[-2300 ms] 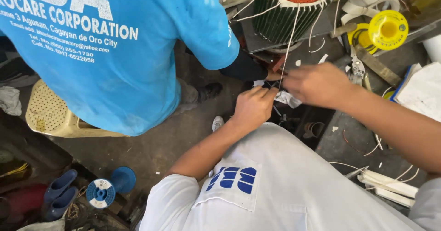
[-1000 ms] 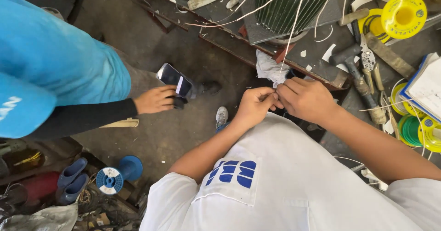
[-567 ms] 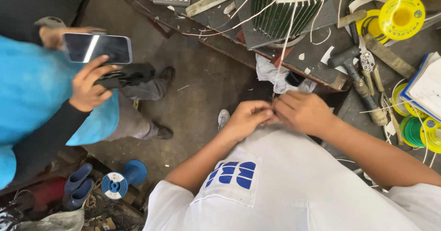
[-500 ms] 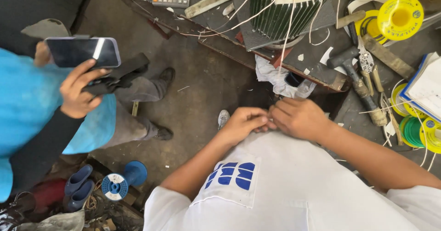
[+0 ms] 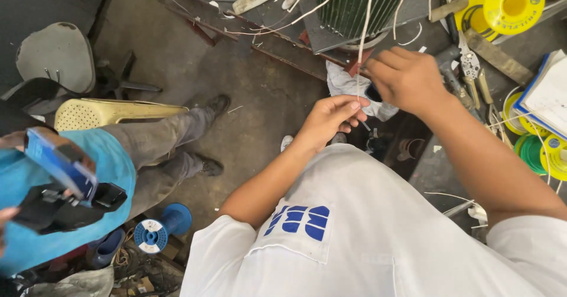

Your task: Tying and securing copper wire windings on an electric motor stator using string and hand tools.

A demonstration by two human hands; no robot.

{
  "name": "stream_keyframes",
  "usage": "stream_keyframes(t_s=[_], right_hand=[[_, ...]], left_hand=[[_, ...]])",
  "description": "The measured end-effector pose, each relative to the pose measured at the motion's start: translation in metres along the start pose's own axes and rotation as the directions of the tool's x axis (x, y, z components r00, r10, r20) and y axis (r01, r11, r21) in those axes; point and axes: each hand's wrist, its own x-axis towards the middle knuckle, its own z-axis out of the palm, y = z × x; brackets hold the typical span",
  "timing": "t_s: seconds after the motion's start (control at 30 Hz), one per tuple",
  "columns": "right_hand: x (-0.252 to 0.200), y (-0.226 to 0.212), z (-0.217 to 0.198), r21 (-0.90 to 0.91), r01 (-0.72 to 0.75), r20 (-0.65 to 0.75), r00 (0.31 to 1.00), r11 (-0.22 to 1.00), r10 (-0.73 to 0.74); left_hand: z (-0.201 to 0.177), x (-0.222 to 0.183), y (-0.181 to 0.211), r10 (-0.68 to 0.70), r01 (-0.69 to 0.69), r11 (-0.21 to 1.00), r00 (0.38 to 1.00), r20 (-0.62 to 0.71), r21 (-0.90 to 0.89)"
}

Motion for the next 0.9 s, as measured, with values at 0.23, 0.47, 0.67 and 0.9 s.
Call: stream_keyframes(t_s=[0.23,0.47,0.67,0.9], right_hand=[[-0.004,-0.023,0.02,-0.082,0.042,0.106,0.994,0.996,-0.033],[-0.015,-0.043,0.009,-0.02,0.1,0.141,0.985,0.995,-0.096],[-0.032,-0.066,0.013,0.142,0.083,0.207,0.972,0.986,-0.111],[-0.063,-0.061,0.005,0.272,-0.218,0.243,0.958,0.937,0.152]], left_hand=[[-0.011,0.005,-0.008,-0.018,0.023,0.999,0.992,-0.127,0.037],[-0.012,-0.005,-0.006,-0.05,0.059,0.991,0.996,-0.07,0.118],[-0.02,-0.029,-0.02,-0.172,0.173,0.983,0.985,-0.023,0.061],[-0.045,-0.053,0.007,-0.049,0.082,0.937,0.993,-0.107,0.34]])
